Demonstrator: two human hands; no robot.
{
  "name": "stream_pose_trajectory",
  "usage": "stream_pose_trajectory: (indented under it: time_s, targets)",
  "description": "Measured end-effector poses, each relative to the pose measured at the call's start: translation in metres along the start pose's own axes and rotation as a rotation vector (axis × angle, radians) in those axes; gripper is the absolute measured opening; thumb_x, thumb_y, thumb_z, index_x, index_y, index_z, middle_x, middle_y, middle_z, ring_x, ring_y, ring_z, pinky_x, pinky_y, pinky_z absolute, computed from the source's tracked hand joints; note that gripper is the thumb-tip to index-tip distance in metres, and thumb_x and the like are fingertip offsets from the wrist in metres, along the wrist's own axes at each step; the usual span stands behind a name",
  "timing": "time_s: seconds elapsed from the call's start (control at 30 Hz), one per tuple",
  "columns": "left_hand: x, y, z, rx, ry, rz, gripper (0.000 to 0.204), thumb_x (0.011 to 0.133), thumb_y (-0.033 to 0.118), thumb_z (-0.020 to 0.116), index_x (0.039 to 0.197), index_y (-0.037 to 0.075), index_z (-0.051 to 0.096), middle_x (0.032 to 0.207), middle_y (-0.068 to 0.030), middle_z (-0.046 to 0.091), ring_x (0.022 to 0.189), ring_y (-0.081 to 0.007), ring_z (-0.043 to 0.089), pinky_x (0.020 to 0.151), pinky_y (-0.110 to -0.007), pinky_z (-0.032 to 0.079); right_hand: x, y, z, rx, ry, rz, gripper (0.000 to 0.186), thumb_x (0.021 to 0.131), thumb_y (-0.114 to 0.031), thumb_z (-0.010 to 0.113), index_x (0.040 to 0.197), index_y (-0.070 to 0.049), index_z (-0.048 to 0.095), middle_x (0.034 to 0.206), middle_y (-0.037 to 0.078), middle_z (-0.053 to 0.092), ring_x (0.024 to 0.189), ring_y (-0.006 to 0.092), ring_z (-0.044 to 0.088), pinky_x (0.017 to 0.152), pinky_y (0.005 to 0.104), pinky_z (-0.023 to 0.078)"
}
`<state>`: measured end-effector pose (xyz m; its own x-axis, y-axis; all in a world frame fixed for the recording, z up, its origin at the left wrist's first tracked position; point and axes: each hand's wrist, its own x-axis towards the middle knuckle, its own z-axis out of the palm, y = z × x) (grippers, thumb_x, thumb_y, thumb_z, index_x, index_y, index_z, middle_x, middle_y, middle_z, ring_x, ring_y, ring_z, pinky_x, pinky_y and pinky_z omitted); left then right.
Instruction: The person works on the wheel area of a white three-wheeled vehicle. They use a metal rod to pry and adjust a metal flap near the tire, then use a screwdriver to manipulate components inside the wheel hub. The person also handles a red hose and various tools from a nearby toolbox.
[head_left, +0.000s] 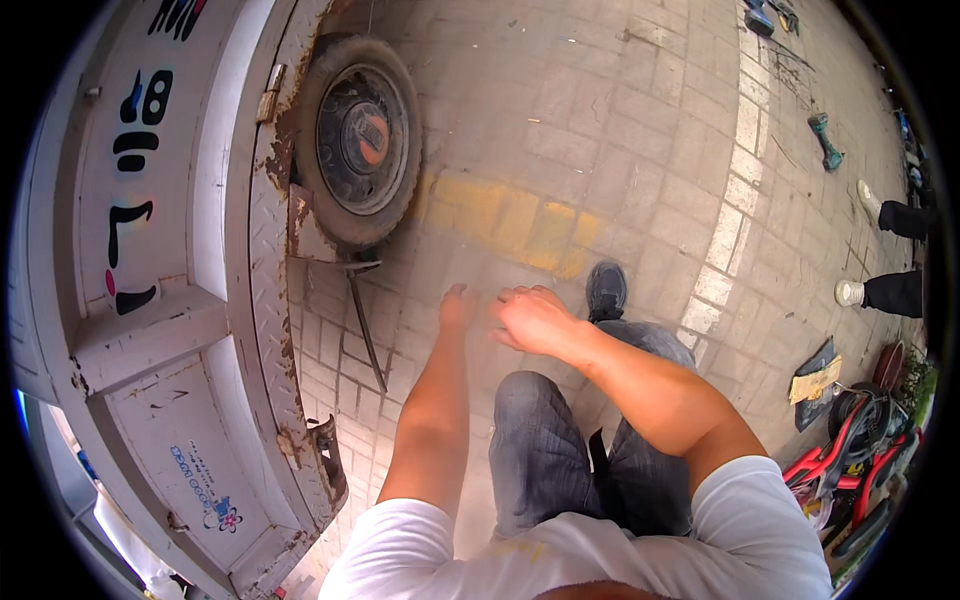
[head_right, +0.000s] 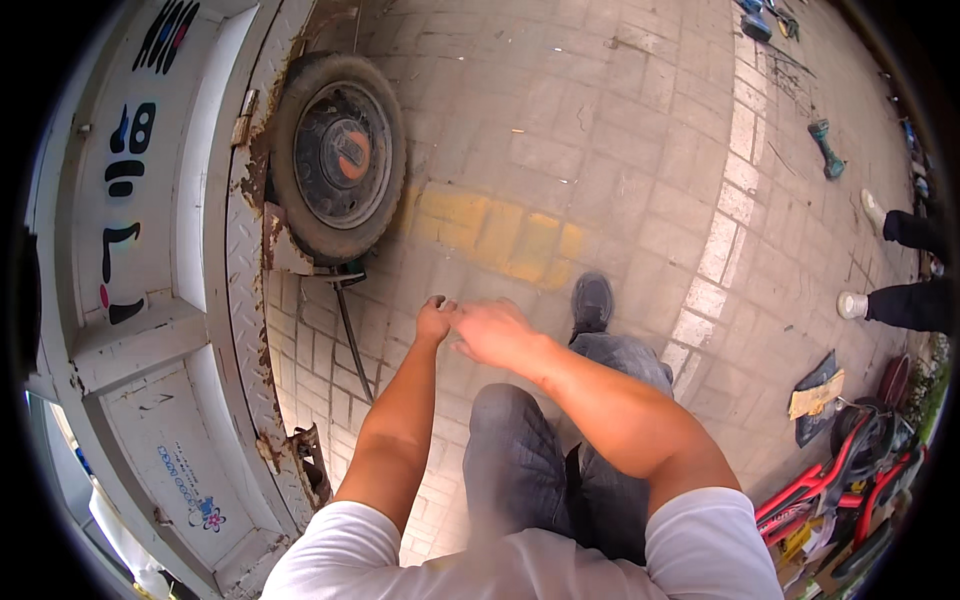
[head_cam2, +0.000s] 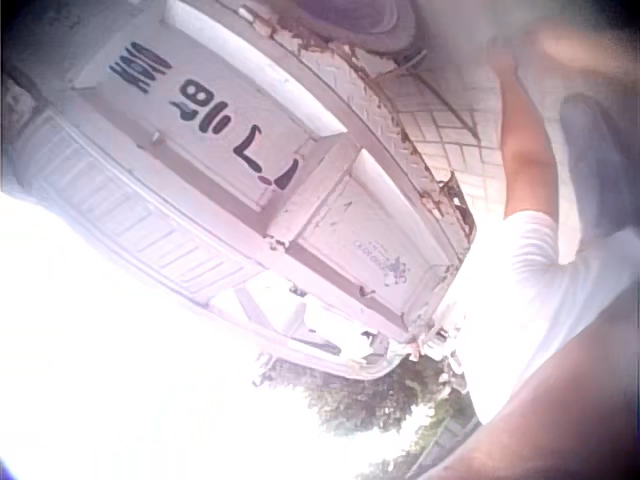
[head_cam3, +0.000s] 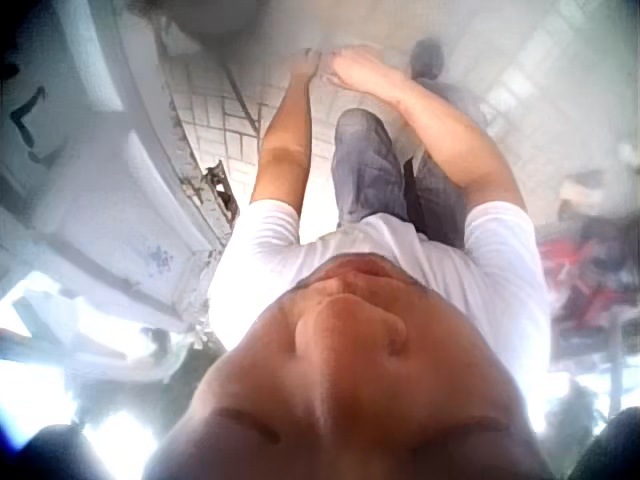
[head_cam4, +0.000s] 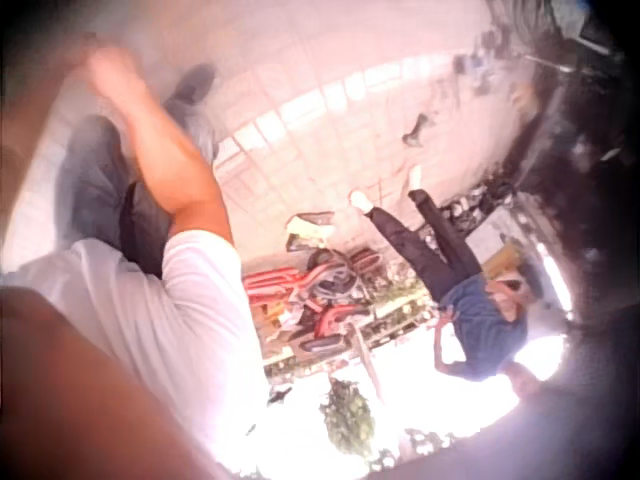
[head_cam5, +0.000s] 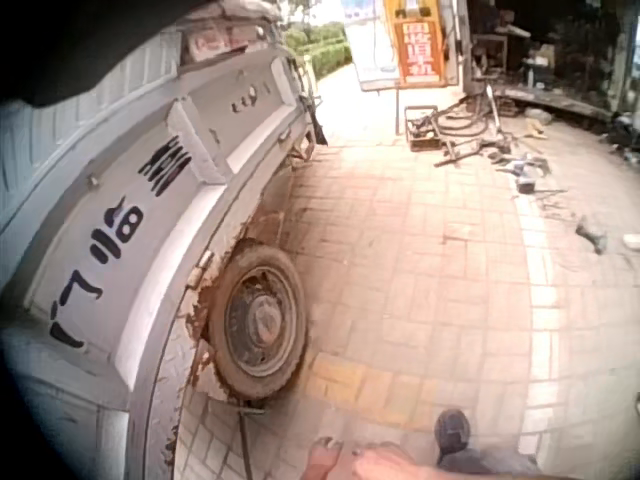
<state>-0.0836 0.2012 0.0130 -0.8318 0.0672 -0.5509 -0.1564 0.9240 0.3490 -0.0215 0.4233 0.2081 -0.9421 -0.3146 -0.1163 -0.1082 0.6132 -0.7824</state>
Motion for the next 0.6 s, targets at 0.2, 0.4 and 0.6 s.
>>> stream_pose_trajectory:
  time_s: [0.2,0.4,0.6]
  targets:
    - [-0.088,0.238,-0.041,-0.271,-0.385,0.118,0.045,0.087,0.030,0.061,0.115,-0.005,0.059,0.115,-0.0219,0.062,0.110,-0.0303,0.059,0.094,-0.036,0.044,-0.084,0.052,-0.080,0.270,0.651,0.587,0.026,0.087,-0.023,0.063,0.101,-0.002,0.063,0.095,0.015,0.063,0.084,0.0309,0.063,0.073,0.0373,0.051]
    - [-0.143,0.293,-0.180,0.036,-0.474,0.087,0.051,0.084,0.038,0.063,0.113,-0.004,0.061,0.115,-0.0211,0.062,0.113,-0.0286,0.058,0.096,-0.036,0.044,-0.255,0.031,-0.238,0.178,0.398,1.044,0.025,0.081,-0.026,0.064,0.091,-0.003,0.066,0.083,0.018,0.066,0.077,0.0311,0.064,0.070,0.0392,0.051]
    - [-0.082,0.292,-0.340,-0.093,-0.289,-0.005,0.044,0.086,0.033,0.062,0.107,-0.005,0.063,0.099,-0.0207,0.067,0.095,-0.0301,0.064,0.083,-0.037,0.048,-0.318,0.036,-0.366,-0.010,0.147,1.292,0.032,0.078,-0.032,0.059,0.092,-0.004,0.067,0.093,0.020,0.065,0.090,0.0360,0.062,0.078,0.0436,0.050]
